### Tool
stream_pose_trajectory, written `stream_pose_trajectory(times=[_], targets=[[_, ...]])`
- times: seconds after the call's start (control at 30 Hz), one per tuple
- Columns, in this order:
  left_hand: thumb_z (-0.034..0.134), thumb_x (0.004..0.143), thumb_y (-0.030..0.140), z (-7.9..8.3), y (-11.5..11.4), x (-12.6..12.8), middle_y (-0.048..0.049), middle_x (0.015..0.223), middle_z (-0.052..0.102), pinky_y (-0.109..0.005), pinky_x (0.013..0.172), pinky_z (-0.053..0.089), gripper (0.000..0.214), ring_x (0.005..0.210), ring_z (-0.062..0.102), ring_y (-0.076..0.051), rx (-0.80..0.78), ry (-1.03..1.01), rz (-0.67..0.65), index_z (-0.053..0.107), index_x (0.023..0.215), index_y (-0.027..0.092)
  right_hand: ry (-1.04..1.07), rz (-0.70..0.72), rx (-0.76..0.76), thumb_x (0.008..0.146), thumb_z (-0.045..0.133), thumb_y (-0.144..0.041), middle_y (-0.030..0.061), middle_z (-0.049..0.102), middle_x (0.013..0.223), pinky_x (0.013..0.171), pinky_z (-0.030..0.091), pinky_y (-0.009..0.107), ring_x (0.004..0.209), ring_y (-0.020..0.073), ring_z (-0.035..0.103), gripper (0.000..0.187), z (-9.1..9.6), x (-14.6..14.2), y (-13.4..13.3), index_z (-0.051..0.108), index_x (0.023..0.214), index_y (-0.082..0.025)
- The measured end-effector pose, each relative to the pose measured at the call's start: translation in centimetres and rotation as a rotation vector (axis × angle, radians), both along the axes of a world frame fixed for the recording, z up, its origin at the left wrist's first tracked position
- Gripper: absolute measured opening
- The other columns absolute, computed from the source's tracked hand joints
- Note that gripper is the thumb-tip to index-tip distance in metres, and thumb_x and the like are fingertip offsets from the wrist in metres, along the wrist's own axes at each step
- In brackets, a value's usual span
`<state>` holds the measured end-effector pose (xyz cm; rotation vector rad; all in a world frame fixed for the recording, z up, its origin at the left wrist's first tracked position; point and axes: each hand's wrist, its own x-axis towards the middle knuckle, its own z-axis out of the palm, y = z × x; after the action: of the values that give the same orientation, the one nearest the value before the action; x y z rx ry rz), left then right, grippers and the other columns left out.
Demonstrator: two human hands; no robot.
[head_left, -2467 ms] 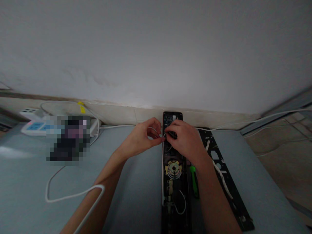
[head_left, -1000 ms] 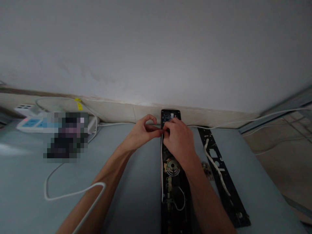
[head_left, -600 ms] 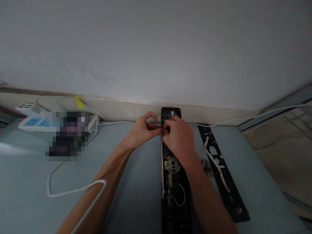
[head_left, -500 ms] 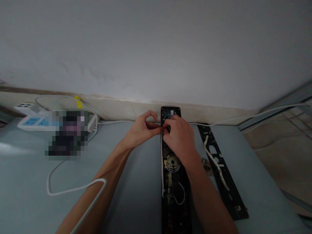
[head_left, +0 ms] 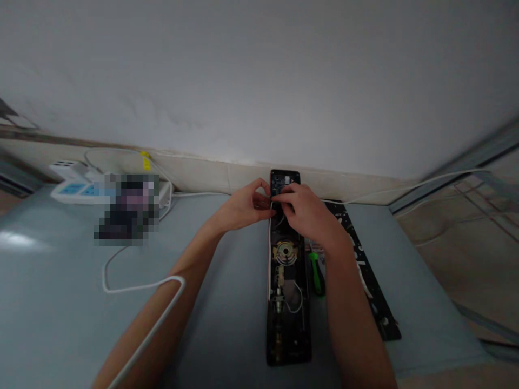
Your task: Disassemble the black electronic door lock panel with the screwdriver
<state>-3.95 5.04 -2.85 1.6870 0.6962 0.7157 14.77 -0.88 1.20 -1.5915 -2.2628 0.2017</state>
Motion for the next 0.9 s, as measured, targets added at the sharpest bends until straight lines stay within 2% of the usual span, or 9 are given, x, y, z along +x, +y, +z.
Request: stream_pose_trajectory(times=[0.1,0.2,0.3,0.4,0.53,0.67,0.77,0.9], targets=[[0.077,0.076,0.023,-0.4,-0.1,0.2,-0.0014,0.086,0.074,-0.027,0.069,0.059,0.042,0.077,0.072,-0.016,0.076,0.024,0.036,0.049,0.108,0.021,0.013,-0.006,0.024,0.097,0.052,-0.013,0.0141,0.065,0.134,0.108,0.045,0.051,0.124,0.0309,0.056,0.036,0.2,0.2,-1.2,0.077,0.12,-0.021],[0.077,0.076,0.023,-0.6,-0.9,0.1,-0.0073,0.112,0.071,-0.029,0.074,0.061,0.053,0.09,0.073,-0.018,0.145,0.015,0.024,0.052,0.123,0.023,0.041,-0.003,0.048,0.098,0.053,-0.015,0.0133,0.061,0.141,0.114,0.041,0.05,0.132,0.0297,0.051,0.035,0.4,0.2,-2.9,0.074,0.125,-0.02],[0.077,0.078,0.023,-1.1,-2.9,-0.2,-0.0115,0.123,0.067,-0.032,0.075,0.063,0.069,0.102,0.072,-0.023,0.154,0.028,0.043,0.046,0.14,0.025,0.075,0.01,0.047,0.099,0.05,-0.013,0.0104,0.069,0.127,0.11,0.044,0.041,0.12,0.0237,0.059,0.032,0.1,0.3,-5.1,0.074,0.12,-0.018],[0.075,0.08,0.023,-2.0,-6.0,-0.3,-0.013,0.131,0.065,-0.033,0.081,0.062,0.071,0.118,0.066,-0.027,0.147,-0.015,0.115,0.045,0.145,0.026,0.098,0.003,0.023,0.098,0.053,-0.013,0.0082,0.074,0.108,0.1,0.048,0.037,0.106,0.0216,0.064,0.024,-0.7,0.3,-7.7,0.074,0.108,-0.018],[0.075,0.084,0.028,-3.5,-10.2,-0.1,-0.0143,0.137,0.06,-0.034,0.078,0.061,0.076,0.086,0.074,-0.018,-0.022,-0.029,0.199,0.039,0.151,0.03,0.099,-0.016,-0.023,0.096,0.055,-0.014,0.0064,0.072,0.098,0.091,0.048,0.033,0.098,0.0199,0.064,0.019,-2.1,0.6,-11.5,0.071,0.104,-0.019],[0.079,0.081,0.034,-4.7,-12.4,0.3,-0.0102,0.123,0.065,-0.031,0.078,0.059,0.082,0.08,0.073,-0.015,-0.141,-0.114,0.281,0.037,0.151,0.027,0.051,-0.034,-0.105,0.091,0.061,-0.014,0.0029,0.068,0.088,0.079,0.044,0.031,0.084,0.0188,0.063,0.01,-2.8,0.8,-14.7,0.068,0.095,-0.02],[0.086,0.073,0.034,-5.0,-12.3,0.7,-0.0043,0.106,0.069,-0.029,0.077,0.056,0.091,0.079,0.071,-0.015,-0.235,-0.185,0.328,0.038,0.149,0.025,0.01,0.008,-0.167,0.091,0.064,-0.017,0.0015,0.069,0.089,0.077,0.041,0.03,0.084,0.0176,0.063,0.005,-2.9,0.8,-15.9,0.067,0.091,-0.021],[0.091,0.064,0.032,-5.0,-11.9,1.4,0.0013,0.094,0.066,-0.026,0.07,0.054,0.096,0.073,0.066,-0.013,-0.32,-0.188,0.364,0.041,0.146,0.024,-0.039,0.033,-0.198,0.092,0.064,-0.019,0.0033,0.072,0.096,0.078,0.042,0.03,0.089,0.0178,0.065,0.007,-2.9,0.7,-16.2,0.069,0.097,-0.021]])
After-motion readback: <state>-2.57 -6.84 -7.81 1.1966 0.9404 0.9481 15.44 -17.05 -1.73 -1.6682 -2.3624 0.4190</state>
